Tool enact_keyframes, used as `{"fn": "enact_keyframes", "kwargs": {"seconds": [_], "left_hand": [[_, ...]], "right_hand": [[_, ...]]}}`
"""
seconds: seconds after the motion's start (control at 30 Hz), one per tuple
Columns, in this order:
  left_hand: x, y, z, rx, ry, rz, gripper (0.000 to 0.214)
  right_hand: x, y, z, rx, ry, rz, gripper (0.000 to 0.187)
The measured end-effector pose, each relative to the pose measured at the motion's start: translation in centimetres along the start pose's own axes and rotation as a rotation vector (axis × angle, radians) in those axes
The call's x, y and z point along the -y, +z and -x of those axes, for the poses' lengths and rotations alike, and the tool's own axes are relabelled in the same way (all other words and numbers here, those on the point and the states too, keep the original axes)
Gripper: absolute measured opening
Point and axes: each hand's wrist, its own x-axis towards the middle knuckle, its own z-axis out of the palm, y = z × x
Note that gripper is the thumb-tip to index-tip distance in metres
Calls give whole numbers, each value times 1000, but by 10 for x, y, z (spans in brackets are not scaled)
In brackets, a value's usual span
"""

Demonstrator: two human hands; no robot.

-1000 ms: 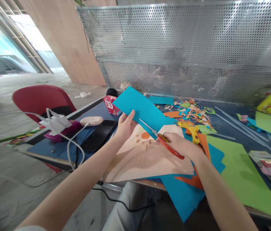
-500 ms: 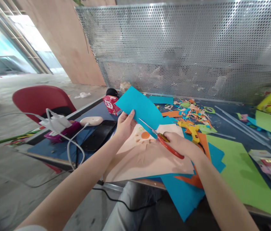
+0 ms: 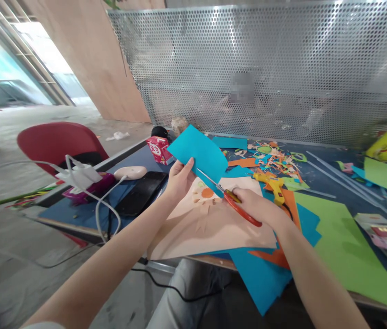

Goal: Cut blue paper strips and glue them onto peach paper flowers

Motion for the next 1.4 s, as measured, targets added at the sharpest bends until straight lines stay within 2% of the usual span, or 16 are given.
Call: {"fn": "enact_keyframes", "kwargs": {"seconds": [0.17, 0.3, 0.57, 0.77, 0.9, 1.03, 1.13, 1.4], "left_hand": [[3, -3, -1, -17, 7, 1, 28], [3, -4, -1, -11, 10, 5, 27], [7, -5, -2, 10, -9, -41, 32], [7, -5, -2, 5, -2, -18, 29], [0, -3, -2, -34, 4, 2, 26], [-5, -3, -3, -13, 18, 23, 25], [-5, -2, -2, 4, 16, 8, 23], [-3, 1, 0, 16, 5, -13, 27]], "right_hand": [[-1, 2, 1, 2, 41, 1, 28], [-3, 3, 0, -10, -10, -2, 30], [6, 1, 1, -33, 9, -2, 25], [1, 3, 0, -27, -47, -27, 27], [0, 3, 0, -31, -26, -54, 26], [1, 3, 1, -20, -12, -78, 25], [0, 3, 1, -16, 40, -84, 22], [4, 3, 3, -15, 35, -117, 25]]}}
